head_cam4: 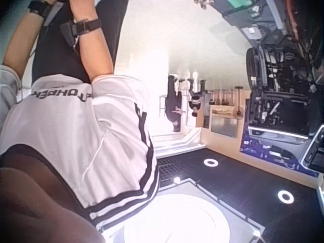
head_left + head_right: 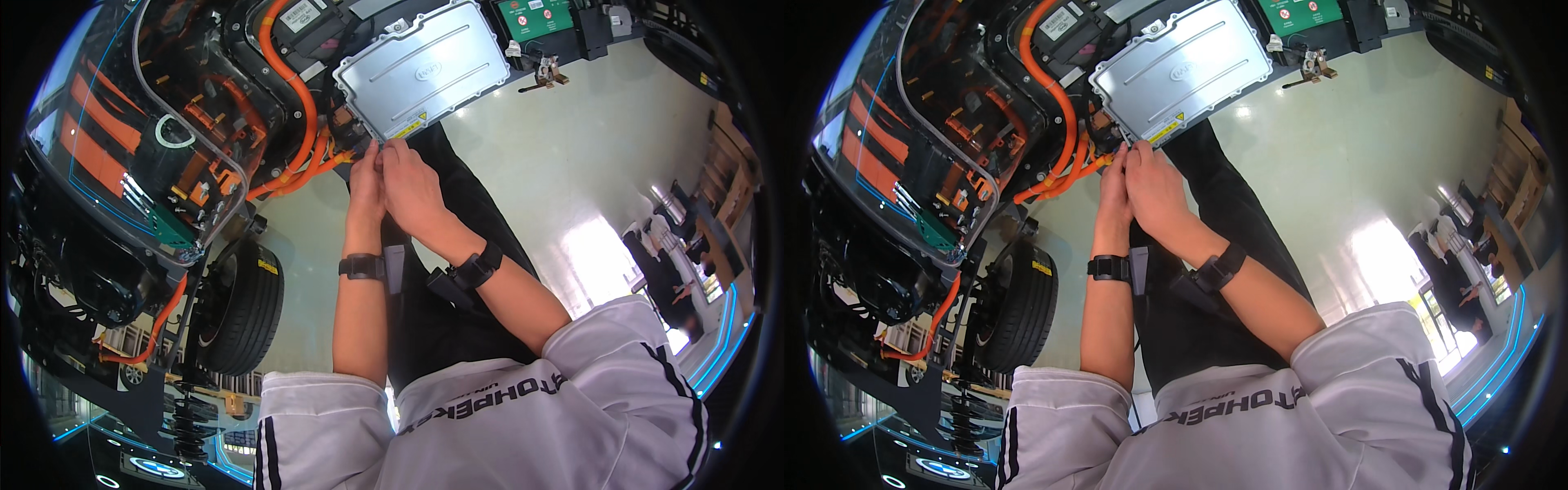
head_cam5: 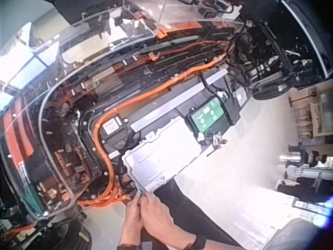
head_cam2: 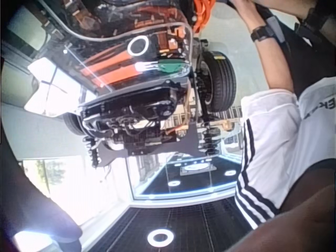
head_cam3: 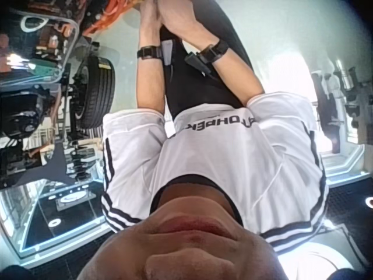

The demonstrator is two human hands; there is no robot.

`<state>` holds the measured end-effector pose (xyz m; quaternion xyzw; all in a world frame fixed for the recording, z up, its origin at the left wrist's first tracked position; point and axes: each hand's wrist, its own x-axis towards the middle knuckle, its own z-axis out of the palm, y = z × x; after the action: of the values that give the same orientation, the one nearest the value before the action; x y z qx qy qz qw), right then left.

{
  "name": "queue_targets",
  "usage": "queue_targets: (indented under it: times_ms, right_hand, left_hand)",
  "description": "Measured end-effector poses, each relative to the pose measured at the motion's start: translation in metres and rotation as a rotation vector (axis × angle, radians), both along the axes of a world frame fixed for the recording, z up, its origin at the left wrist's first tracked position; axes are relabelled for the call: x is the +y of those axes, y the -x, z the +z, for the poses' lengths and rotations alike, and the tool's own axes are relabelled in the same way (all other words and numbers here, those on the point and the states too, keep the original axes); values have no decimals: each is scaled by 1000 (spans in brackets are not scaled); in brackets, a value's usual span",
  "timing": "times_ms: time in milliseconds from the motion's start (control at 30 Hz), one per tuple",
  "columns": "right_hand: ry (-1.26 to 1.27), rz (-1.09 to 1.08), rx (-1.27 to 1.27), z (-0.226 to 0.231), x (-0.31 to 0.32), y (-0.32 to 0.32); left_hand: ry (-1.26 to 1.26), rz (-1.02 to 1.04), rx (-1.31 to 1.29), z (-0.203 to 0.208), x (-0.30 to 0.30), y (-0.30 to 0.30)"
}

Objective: The person uses a green-handled screwdriver to tighten screws on a silver metal cover within the electric vehicle's undercarriage. The person systematically works across multiple screw locations on the cover, securing it in place.

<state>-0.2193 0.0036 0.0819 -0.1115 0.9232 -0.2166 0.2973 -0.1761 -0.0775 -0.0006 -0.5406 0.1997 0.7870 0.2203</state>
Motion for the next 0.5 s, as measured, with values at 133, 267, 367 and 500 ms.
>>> queue_targets:
  times_ms: [133,267,367,500]
  right_hand:
    - [177,-101,27,-3,0,-1]
    - [21,-276,-17,17,-6,7]
    - [-27,-233,-53,14,-7,5]
    - [39,-199,72,12,-9,5]
  left_hand:
    - [32,89,-20,-21,-5,-11]
    - [-186,192,27,-8,-8,-7]
    - [-189,222,38,-2,-4,-4]
    - [-158,265,5,-5,-4,-13]
